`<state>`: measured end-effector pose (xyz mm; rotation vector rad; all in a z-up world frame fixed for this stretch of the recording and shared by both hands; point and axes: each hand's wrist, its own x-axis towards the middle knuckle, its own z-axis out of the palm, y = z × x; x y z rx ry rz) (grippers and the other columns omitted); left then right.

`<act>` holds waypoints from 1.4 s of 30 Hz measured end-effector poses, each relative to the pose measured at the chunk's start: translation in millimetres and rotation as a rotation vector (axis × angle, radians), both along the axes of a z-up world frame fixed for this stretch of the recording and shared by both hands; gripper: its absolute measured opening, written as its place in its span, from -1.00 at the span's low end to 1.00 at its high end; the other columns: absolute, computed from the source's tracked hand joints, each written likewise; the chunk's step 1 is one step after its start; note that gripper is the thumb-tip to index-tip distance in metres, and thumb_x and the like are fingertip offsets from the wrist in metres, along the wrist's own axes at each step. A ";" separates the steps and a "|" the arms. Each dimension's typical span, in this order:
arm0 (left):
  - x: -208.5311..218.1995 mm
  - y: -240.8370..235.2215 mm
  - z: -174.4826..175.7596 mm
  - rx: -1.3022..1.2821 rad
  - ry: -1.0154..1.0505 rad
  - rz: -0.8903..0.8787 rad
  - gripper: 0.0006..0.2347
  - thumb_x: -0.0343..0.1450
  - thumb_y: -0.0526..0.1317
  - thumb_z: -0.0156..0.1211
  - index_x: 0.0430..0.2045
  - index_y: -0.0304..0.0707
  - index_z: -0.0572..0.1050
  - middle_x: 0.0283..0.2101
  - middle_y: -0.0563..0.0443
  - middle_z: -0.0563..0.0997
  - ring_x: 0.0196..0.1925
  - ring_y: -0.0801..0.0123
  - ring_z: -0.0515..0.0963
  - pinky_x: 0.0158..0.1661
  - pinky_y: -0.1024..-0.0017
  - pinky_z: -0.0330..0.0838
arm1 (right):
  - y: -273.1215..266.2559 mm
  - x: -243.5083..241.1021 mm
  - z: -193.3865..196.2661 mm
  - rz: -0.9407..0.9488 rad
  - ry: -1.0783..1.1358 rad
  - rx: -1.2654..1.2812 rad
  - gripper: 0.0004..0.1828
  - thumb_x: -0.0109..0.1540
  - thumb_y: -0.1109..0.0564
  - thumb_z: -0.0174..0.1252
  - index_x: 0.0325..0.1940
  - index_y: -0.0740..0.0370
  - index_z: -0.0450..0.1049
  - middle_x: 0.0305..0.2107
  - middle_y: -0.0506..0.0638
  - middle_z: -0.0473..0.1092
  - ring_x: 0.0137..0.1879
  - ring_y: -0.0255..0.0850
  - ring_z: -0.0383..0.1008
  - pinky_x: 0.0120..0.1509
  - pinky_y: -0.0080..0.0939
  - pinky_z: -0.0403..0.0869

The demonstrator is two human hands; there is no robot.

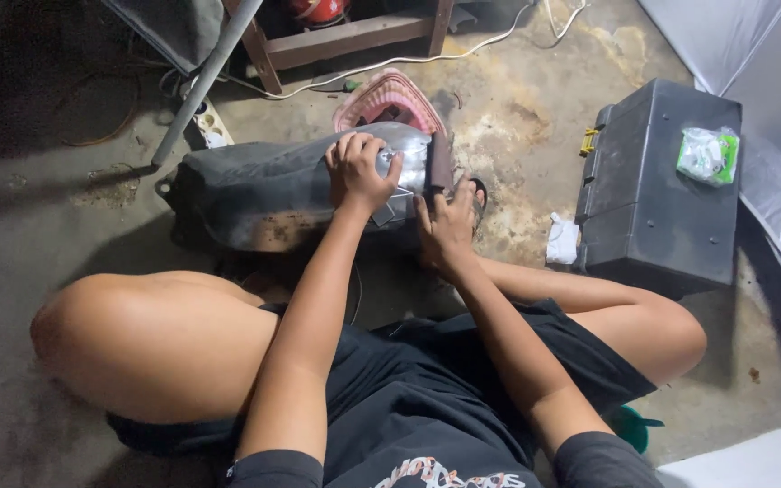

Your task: The person sits on the floor and uses a sanding block to smooth the surface of a large, dark metal object. They hold the object steady with one hand while rubbing the sanding block back and forth across a specific area.

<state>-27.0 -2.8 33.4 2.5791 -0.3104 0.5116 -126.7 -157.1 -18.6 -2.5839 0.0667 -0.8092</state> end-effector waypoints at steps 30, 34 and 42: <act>6.4 -2.1 -5.9 0.040 0.011 -0.005 -0.56 0.38 0.22 0.03 -0.04 -0.03 0.53 0.00 0.00 0.54 0.32 0.08 0.37 0.30 -0.18 0.06 | -3.9 3.6 11.7 0.035 0.666 0.271 -0.24 0.38 -0.57 -0.31 0.12 0.07 0.40 0.45 0.47 -0.03 0.47 0.36 0.16 0.40 0.29 0.30; 4.9 -0.1 -8.0 0.061 -0.014 -0.005 -0.55 0.38 0.24 0.02 -0.04 -0.01 0.52 0.00 -0.01 0.53 0.32 0.06 0.36 0.29 -0.20 0.05 | -3.9 -10.6 8.5 0.065 0.645 0.218 -0.32 0.41 -0.47 -0.25 0.06 0.10 0.47 0.37 0.52 0.12 0.28 0.36 0.41 0.29 0.20 0.41; 6.3 -0.3 -12.9 0.079 -0.060 0.005 -0.55 0.41 0.24 -0.01 -0.02 0.01 0.51 0.05 -0.03 0.51 0.35 0.04 0.33 0.29 -0.18 0.05 | -6.0 -7.7 20.5 0.085 0.657 0.345 -0.30 0.40 -0.50 -0.28 0.14 0.08 0.41 0.44 0.45 0.01 0.41 0.39 0.18 0.39 0.30 0.31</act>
